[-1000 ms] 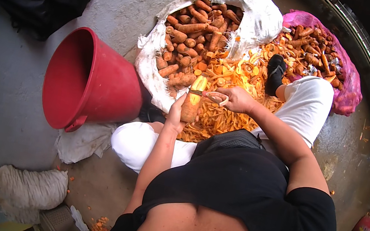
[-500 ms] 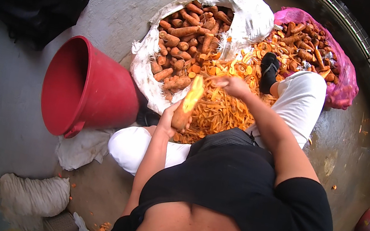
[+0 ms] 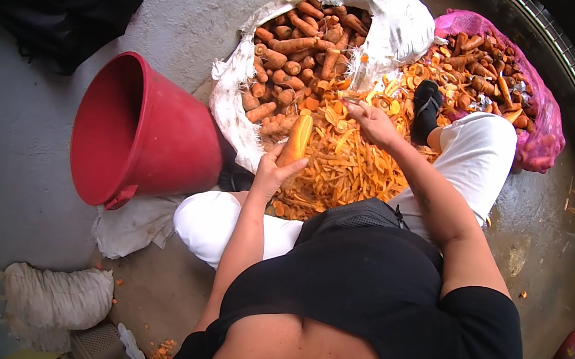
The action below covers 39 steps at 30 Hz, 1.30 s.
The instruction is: The recorder is sitting on the floor peeling carrots into a pile.
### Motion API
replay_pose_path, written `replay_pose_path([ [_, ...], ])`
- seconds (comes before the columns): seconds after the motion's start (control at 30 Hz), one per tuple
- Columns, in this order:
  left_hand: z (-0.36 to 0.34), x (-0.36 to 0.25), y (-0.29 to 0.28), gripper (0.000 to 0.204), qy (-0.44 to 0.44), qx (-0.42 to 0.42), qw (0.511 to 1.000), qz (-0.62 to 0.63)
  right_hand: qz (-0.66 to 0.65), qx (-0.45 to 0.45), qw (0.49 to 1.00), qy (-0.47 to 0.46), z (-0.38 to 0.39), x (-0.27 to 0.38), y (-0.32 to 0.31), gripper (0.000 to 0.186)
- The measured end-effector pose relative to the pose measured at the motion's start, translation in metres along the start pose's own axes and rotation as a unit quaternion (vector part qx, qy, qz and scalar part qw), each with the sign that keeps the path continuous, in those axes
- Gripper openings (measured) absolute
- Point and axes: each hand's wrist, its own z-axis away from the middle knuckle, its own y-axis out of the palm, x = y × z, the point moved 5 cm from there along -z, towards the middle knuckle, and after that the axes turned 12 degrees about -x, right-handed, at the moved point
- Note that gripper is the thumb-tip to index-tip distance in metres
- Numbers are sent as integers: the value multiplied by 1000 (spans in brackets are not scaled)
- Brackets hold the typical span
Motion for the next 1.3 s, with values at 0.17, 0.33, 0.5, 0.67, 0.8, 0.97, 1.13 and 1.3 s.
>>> replay_pose_path([
  [0.17,-6,-14,-4,45,63,-74,951,-292,45,16,985,-168,40,27,22,38],
  [0.33,-7,-10,-14,47,70,-97,944,-309,40,63,973,-220,83,84,29,40],
  [0.5,-8,-21,-6,49,109,-93,953,-269,203,-31,977,-57,13,-69,8,51],
  [0.67,1,-18,-24,49,103,-124,970,-184,127,22,991,31,5,-54,21,61],
  [0.8,1,-6,-25,48,-55,-48,992,101,16,80,986,147,25,-51,33,63],
  [0.97,-5,-16,-12,52,48,-45,993,98,25,18,999,29,8,-59,29,51],
  [1.13,1,-24,-24,45,212,-149,952,-163,-12,-14,995,-95,40,12,35,40],
  [1.3,-1,-34,-19,41,259,-204,888,-321,2,2,975,-222,71,37,43,35],
])
